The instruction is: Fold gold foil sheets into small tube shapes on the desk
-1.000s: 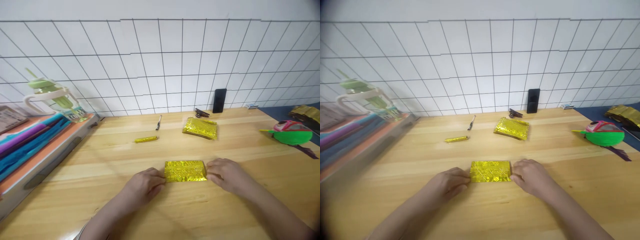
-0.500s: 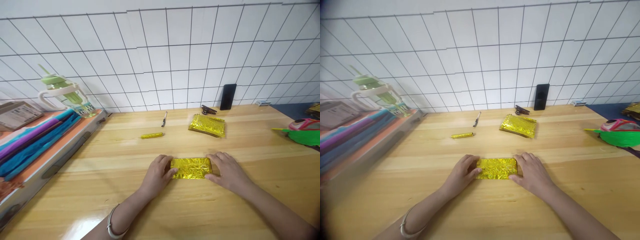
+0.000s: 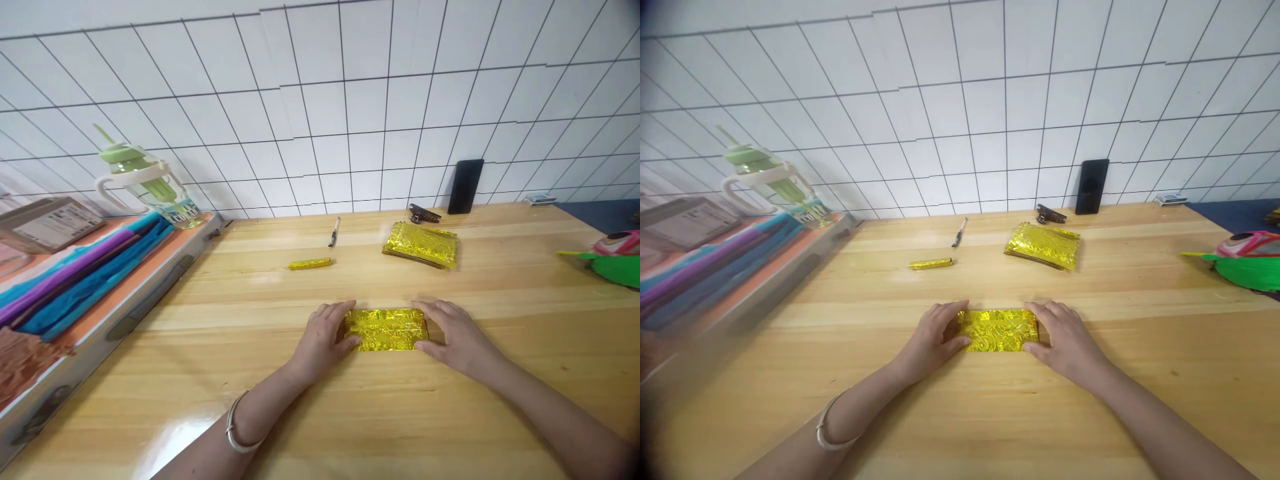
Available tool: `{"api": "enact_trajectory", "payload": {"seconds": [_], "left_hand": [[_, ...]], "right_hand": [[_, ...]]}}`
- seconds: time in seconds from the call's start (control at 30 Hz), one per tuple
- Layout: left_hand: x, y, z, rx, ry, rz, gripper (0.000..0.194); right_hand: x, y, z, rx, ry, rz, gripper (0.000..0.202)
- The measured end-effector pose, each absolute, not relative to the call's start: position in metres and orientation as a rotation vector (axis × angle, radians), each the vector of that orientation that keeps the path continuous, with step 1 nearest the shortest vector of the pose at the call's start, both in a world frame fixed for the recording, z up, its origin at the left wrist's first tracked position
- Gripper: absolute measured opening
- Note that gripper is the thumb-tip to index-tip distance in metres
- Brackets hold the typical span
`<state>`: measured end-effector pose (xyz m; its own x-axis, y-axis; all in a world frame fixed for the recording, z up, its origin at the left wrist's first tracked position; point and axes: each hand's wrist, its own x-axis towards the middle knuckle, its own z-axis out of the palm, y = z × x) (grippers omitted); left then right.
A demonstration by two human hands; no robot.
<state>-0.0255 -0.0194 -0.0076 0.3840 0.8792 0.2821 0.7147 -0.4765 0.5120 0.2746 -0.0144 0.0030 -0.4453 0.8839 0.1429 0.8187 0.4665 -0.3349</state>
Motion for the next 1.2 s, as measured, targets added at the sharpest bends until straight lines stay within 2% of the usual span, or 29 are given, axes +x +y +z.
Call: {"api": "enact_trajectory", "payload": {"seconds": [0.17, 0.4, 0.5, 0.63, 0.7, 1.03, 1.2], "left_hand": [[-0.025, -0.020, -0.010, 2.222, 1.312, 0.888, 0.061], [-0.023, -0.022, -0.009, 2.007, 1.277, 0.989, 0.037], [-0.024, -0.024, -0.007, 2.022, 1.228, 1.066, 0.033], [-0.026, -0.025, -0.003, 2.127, 1.182, 1.164, 0.035], [-0.026, -0.026, 0.001, 2.188, 1.159, 1.209, 0.035], [-0.024, -0.029, 0.014, 2.343, 1.042, 1.300, 0.030], [-0.028, -0.031, 0.015, 2.398, 0.973, 1.240, 0.030]], "right_hand": [[0.272, -0.016, 0.001, -1.452, -2.314, 0.444, 0.068], [0.266, -0.017, 0.002, -1.433, -2.147, 0.640, 0.065], [0.266, -0.017, 0.000, -1.419, -2.064, 0.705, 0.053], [0.266, -0.018, 0.004, -1.367, -2.034, 0.740, 0.018], [0.264, -0.019, 0.010, -1.326, -2.054, 0.729, 0.009], [0.264, -0.026, 0.023, -1.102, -2.021, 0.528, 0.006], [0.268, -0.024, 0.020, -0.959, -2.121, 0.478, 0.014]]}}
